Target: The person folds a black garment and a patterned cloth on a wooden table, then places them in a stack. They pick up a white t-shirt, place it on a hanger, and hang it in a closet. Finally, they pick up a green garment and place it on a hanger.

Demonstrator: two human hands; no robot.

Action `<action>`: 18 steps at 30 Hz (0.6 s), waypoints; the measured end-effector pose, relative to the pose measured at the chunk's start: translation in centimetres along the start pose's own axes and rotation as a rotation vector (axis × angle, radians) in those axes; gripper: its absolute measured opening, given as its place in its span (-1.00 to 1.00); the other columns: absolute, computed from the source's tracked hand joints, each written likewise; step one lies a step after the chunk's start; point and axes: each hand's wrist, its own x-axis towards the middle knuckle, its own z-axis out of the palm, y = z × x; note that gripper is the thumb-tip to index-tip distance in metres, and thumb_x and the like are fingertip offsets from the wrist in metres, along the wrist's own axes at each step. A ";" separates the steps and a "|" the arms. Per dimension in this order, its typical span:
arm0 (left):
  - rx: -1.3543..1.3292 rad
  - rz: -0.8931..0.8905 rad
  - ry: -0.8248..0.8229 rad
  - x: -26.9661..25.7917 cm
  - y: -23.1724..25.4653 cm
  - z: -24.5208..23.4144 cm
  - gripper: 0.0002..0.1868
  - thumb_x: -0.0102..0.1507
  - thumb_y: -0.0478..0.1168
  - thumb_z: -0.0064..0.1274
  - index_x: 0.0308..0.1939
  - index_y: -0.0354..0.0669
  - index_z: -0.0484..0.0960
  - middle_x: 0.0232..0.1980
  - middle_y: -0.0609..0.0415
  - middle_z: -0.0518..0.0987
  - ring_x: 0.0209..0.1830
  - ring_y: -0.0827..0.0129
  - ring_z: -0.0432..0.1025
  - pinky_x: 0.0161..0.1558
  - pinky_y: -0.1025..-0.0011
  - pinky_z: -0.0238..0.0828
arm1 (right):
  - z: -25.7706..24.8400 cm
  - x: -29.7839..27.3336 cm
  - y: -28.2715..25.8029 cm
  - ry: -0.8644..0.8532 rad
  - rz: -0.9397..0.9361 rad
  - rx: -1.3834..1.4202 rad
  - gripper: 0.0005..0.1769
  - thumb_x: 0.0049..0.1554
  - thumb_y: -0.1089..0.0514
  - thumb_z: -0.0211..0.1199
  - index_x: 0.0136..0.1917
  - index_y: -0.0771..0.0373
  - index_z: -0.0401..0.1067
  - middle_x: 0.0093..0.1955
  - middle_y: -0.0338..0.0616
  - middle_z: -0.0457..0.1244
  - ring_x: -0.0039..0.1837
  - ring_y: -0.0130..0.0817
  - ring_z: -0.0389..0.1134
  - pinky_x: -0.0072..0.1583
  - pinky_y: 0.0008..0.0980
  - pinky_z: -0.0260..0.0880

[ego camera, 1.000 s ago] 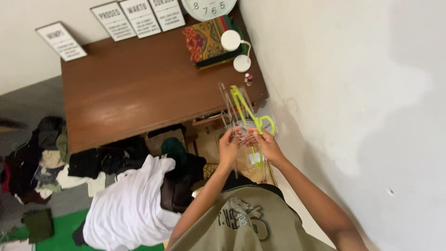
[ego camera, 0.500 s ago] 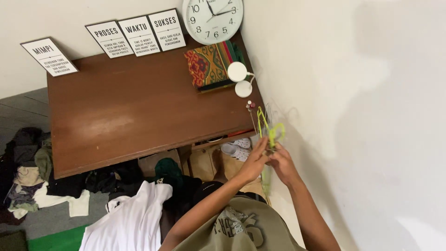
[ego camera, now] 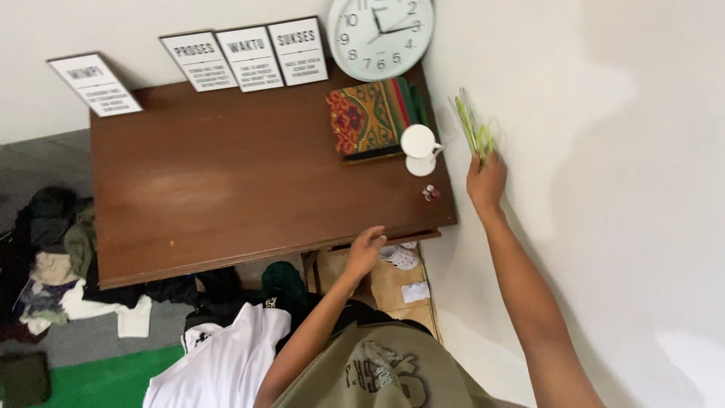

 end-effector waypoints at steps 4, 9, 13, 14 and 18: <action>0.056 -0.020 0.221 -0.6 -1.9 -5.1 -0.60 0.34 -0.14 0.06 0.25 -0.13 0.58 0.25 -0.05 0.60 0.23 0.21 0.50 0.25 0.32 0.40 | 10.8 5.0 4.9 -0.084 0.093 0.132 -0.75 0.21 0.22 0.25 0.09 0.45 0.43 -0.05 0.27 0.35 0.01 0.24 0.37 0.07 0.07 0.35; 0.144 -0.106 0.388 -4.6 -4.6 -10.2 -0.59 0.32 -0.10 0.08 0.22 -0.13 0.59 0.22 -0.07 0.62 0.23 0.17 0.51 0.23 0.29 0.39 | 19.2 6.6 9.8 -0.211 0.243 0.247 -0.81 0.12 0.24 0.27 0.01 0.38 0.46 -0.08 0.17 0.37 -0.03 0.10 0.41 0.04 -0.03 0.38; 0.191 -0.197 0.440 -7.8 -10.3 -13.0 -0.58 0.32 -0.08 0.08 0.21 -0.17 0.59 0.20 -0.12 0.60 0.19 0.11 0.51 0.21 0.26 0.40 | 21.9 7.9 13.1 -0.395 0.393 0.249 -0.83 0.13 0.19 0.25 -0.02 0.31 0.48 -0.13 0.06 0.37 -0.10 -0.09 0.36 -0.04 -0.11 0.34; 0.229 -0.221 0.457 -9.2 -12.0 -13.2 -0.57 0.31 -0.08 0.08 0.20 -0.18 0.59 0.18 -0.15 0.60 0.17 0.09 0.51 0.19 0.25 0.41 | 22.2 7.8 13.8 -0.459 0.414 0.242 -0.83 0.19 0.18 0.20 0.01 0.27 0.51 -0.14 0.02 0.35 -0.14 -0.17 0.32 -0.10 -0.14 0.29; 0.248 -0.308 0.546 -13.8 -14.7 -13.5 -0.55 0.28 -0.05 0.11 0.19 -0.18 0.61 0.13 -0.19 0.62 0.10 0.07 0.56 0.14 0.25 0.46 | 15.8 10.5 9.5 -0.708 0.624 0.219 -0.75 0.23 0.13 0.13 0.12 0.26 0.45 -0.20 -0.03 0.25 -0.24 -0.19 0.20 -0.27 -0.12 0.13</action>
